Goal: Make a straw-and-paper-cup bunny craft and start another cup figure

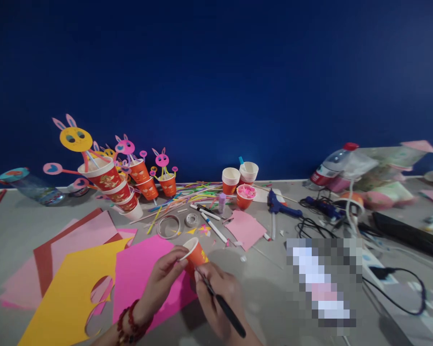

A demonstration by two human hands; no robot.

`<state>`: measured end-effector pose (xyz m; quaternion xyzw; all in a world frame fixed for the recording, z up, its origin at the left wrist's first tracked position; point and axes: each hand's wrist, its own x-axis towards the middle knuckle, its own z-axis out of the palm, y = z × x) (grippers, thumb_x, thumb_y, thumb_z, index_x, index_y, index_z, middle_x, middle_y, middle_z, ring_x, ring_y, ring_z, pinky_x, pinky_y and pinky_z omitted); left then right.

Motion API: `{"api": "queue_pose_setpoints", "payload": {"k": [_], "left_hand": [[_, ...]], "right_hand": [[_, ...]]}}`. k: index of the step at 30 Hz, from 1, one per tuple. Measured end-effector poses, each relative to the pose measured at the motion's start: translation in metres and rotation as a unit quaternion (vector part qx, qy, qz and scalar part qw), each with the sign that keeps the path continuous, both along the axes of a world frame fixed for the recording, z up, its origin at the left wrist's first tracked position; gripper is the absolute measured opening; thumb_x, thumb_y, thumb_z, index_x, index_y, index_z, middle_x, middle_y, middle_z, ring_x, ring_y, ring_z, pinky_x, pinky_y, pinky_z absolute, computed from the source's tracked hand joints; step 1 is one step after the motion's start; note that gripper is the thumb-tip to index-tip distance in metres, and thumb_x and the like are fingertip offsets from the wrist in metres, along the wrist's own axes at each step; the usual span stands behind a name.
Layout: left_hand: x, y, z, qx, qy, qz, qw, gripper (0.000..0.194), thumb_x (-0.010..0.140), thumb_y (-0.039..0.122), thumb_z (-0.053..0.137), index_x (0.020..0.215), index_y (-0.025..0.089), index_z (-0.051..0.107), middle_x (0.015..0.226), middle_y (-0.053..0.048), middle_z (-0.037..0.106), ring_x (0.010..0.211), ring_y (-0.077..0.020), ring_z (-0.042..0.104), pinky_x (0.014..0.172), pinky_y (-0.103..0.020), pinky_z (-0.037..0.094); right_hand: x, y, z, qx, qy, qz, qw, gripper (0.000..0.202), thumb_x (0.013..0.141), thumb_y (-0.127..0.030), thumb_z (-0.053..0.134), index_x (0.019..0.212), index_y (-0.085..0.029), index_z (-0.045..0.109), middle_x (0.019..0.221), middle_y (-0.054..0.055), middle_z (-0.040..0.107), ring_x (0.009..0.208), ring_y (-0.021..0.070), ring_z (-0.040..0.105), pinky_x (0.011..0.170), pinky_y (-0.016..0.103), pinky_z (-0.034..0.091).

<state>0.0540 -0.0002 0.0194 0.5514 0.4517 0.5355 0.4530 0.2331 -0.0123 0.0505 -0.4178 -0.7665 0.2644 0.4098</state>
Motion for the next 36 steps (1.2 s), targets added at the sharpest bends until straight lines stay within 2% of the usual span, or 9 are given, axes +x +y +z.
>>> {"api": "queue_pose_setpoints", "payload": {"k": [6,13,18,24,29,33,36], "left_hand": [[0.001,-0.001,0.003,0.000,-0.001,-0.007,1.000,0.018,0.094,0.034,0.064,0.089,0.019,0.072,0.090,-0.005,0.066,0.089,-0.0197,0.063,0.082,-0.029,0.051],[0.001,-0.001,-0.001,0.006,0.009,-0.004,1.000,0.018,0.095,0.034,0.063,0.089,0.019,0.071,0.089,-0.005,0.066,0.088,-0.0192,0.063,0.081,-0.029,0.051],[0.001,-0.002,0.002,0.038,0.042,-0.003,0.998,0.015,0.096,0.029,0.061,0.088,0.019,0.069,0.085,-0.004,0.065,0.085,-0.0184,0.062,0.079,-0.028,0.052],[-0.003,0.000,0.015,0.092,0.127,-0.023,0.987,0.014,0.098,0.023,0.058,0.089,0.021,0.068,0.085,-0.002,0.068,0.086,-0.0176,0.064,0.104,-0.040,0.045],[-0.009,0.000,0.025,0.122,0.211,-0.048,0.969,0.013,0.097,0.019,0.055,0.090,0.023,0.066,0.087,-0.002,0.070,0.089,-0.0184,0.065,0.110,-0.045,0.040],[-0.012,-0.002,0.027,0.148,0.275,-0.058,0.948,0.016,0.096,0.013,0.052,0.096,0.024,0.065,0.093,-0.003,0.072,0.093,-0.0191,0.066,0.115,-0.050,0.034],[-0.014,-0.002,0.029,0.152,0.308,-0.067,0.937,0.018,0.096,0.012,0.051,0.098,0.024,0.064,0.096,-0.003,0.074,0.095,-0.0201,0.067,0.116,-0.051,0.033]], "right_hand": [[0.001,0.000,-0.001,0.005,0.002,0.007,1.000,0.025,0.104,-0.023,0.039,0.086,-0.021,0.056,0.064,-0.001,0.058,0.055,0.0144,0.060,0.053,0.023,0.043],[0.001,-0.001,-0.004,-0.004,-0.017,-0.005,1.000,0.023,0.102,-0.023,0.041,0.083,-0.022,0.054,0.064,-0.002,0.056,0.054,0.0141,0.057,0.053,0.023,0.041],[0.004,0.002,0.000,0.020,-0.031,0.009,0.999,0.021,0.099,-0.018,0.042,0.081,-0.022,0.053,0.067,-0.001,0.057,0.057,0.0142,0.057,0.056,0.024,0.040],[0.006,0.005,0.009,0.031,-0.061,0.026,0.997,0.021,0.095,-0.015,0.044,0.076,-0.022,0.050,0.065,-0.001,0.057,0.058,0.0142,0.057,0.057,0.024,0.038],[0.006,0.007,0.011,-0.014,-0.069,0.050,0.996,0.023,0.098,-0.019,0.039,0.078,-0.022,0.050,0.065,-0.001,0.057,0.057,0.0144,0.055,0.056,0.024,0.038],[0.005,0.006,0.011,-0.079,-0.069,0.044,0.994,0.026,0.099,-0.023,0.037,0.075,-0.023,0.047,0.064,-0.001,0.056,0.058,0.0153,0.057,0.056,0.024,0.041],[0.004,0.004,0.006,-0.100,-0.060,0.039,0.992,0.028,0.099,-0.025,0.036,0.073,-0.024,0.045,0.060,-0.002,0.053,0.057,0.0164,0.057,0.056,0.025,0.042]]}}
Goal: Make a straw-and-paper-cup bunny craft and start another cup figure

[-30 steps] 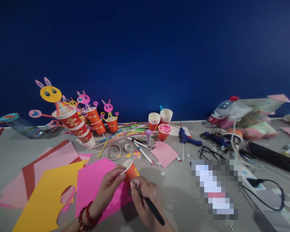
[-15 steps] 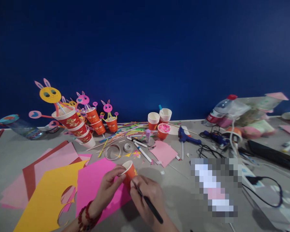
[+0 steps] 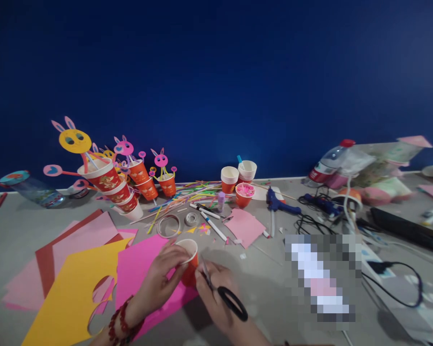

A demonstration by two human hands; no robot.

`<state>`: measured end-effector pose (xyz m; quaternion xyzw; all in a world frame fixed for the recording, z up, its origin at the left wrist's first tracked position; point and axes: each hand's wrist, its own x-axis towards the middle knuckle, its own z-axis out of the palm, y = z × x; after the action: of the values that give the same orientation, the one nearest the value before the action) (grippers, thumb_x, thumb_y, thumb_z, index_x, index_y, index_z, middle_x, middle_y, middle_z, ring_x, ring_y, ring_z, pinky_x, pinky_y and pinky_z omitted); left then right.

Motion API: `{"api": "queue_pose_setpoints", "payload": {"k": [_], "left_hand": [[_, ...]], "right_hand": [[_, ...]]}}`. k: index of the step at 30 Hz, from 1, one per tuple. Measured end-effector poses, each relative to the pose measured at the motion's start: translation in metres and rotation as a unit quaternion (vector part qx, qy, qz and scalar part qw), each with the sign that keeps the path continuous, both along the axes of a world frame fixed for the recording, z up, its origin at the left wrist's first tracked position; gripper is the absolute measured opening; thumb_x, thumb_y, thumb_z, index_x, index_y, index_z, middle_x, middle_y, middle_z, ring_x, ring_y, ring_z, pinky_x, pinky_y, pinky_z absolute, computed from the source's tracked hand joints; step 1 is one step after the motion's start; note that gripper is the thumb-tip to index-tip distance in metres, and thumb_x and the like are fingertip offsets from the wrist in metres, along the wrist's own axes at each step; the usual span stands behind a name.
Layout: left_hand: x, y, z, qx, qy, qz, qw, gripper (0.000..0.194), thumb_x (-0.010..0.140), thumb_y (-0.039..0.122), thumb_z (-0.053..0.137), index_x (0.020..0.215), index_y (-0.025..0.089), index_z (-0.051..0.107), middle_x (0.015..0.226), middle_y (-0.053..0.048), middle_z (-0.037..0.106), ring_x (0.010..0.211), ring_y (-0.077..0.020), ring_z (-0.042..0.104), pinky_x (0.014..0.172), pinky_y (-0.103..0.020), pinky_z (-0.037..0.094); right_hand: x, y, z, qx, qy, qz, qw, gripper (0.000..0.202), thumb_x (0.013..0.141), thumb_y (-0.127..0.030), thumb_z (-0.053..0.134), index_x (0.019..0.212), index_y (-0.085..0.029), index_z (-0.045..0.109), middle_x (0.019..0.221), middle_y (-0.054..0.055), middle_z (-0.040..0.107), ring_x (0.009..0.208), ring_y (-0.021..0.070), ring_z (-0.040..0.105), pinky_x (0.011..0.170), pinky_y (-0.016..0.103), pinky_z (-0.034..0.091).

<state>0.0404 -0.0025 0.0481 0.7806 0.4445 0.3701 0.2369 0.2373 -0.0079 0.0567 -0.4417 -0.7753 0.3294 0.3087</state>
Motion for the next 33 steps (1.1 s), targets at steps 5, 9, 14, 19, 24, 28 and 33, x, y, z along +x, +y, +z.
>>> {"api": "queue_pose_setpoints", "payload": {"k": [5,9,14,19,24,28,33], "left_hand": [[-0.001,-0.001,0.003,-0.034,-0.008,-0.005,0.999,0.017,0.096,0.015,0.049,0.095,0.024,0.064,0.094,-0.004,0.075,0.093,-0.0199,0.069,0.116,-0.050,0.036],[-0.001,-0.002,0.004,-0.052,0.002,-0.005,0.999,0.018,0.095,0.014,0.049,0.093,0.023,0.064,0.095,-0.006,0.076,0.093,-0.0210,0.070,0.114,-0.052,0.039],[0.000,-0.003,0.005,-0.039,0.020,0.005,0.999,0.018,0.094,0.012,0.050,0.092,0.023,0.065,0.093,-0.005,0.076,0.091,-0.0205,0.070,0.112,-0.052,0.041],[0.008,-0.007,0.010,0.016,0.076,0.033,0.996,0.021,0.095,0.010,0.048,0.096,0.022,0.065,0.092,-0.005,0.075,0.089,-0.0217,0.069,0.111,-0.055,0.041],[0.014,-0.007,0.016,0.071,0.078,0.059,0.993,0.020,0.097,0.011,0.048,0.103,0.022,0.064,0.094,-0.004,0.075,0.092,-0.0212,0.069,0.114,-0.056,0.037],[0.016,-0.005,0.017,0.074,0.034,0.077,0.994,0.016,0.098,0.015,0.050,0.102,0.023,0.064,0.095,-0.004,0.075,0.092,-0.0208,0.070,0.114,-0.052,0.040],[0.014,-0.004,0.007,0.059,-0.013,0.102,0.993,0.015,0.099,0.019,0.053,0.109,0.024,0.062,0.101,-0.006,0.075,0.097,-0.0218,0.070,0.112,-0.051,0.045]], "right_hand": [[-0.002,0.000,-0.007,0.029,0.019,-0.001,0.999,0.028,0.100,-0.027,0.035,0.073,-0.024,0.044,0.060,-0.003,0.053,0.055,0.0159,0.055,0.053,0.025,0.040],[-0.001,0.004,-0.004,0.064,-0.009,0.037,0.997,0.022,0.097,-0.019,0.040,0.078,-0.023,0.048,0.068,-0.002,0.057,0.059,0.0146,0.055,0.056,0.024,0.040],[0.003,0.010,-0.003,0.128,-0.043,0.079,0.988,0.019,0.092,-0.018,0.046,0.073,-0.023,0.047,0.065,-0.002,0.056,0.057,0.0150,0.050,0.054,0.026,0.038],[0.002,0.002,-0.005,0.000,0.058,-0.010,0.998,0.028,0.099,-0.025,0.044,0.073,-0.024,0.050,0.058,-0.004,0.057,0.055,0.0149,0.056,0.054,0.024,0.044],[-0.007,-0.003,-0.012,-0.076,0.159,-0.067,0.982,0.035,0.104,-0.034,0.037,0.072,-0.026,0.047,0.056,-0.004,0.058,0.050,0.0146,0.059,0.052,0.022,0.049],[-0.007,0.001,-0.009,-0.065,0.175,-0.058,0.981,0.035,0.104,-0.037,0.039,0.073,-0.025,0.050,0.061,-0.002,0.058,0.055,0.0162,0.059,0.055,0.024,0.048],[-0.005,0.004,0.003,0.050,0.086,-0.031,0.995,0.026,0.101,-0.026,0.040,0.078,-0.023,0.050,0.063,-0.003,0.056,0.056,0.0154,0.056,0.057,0.026,0.043]]}}
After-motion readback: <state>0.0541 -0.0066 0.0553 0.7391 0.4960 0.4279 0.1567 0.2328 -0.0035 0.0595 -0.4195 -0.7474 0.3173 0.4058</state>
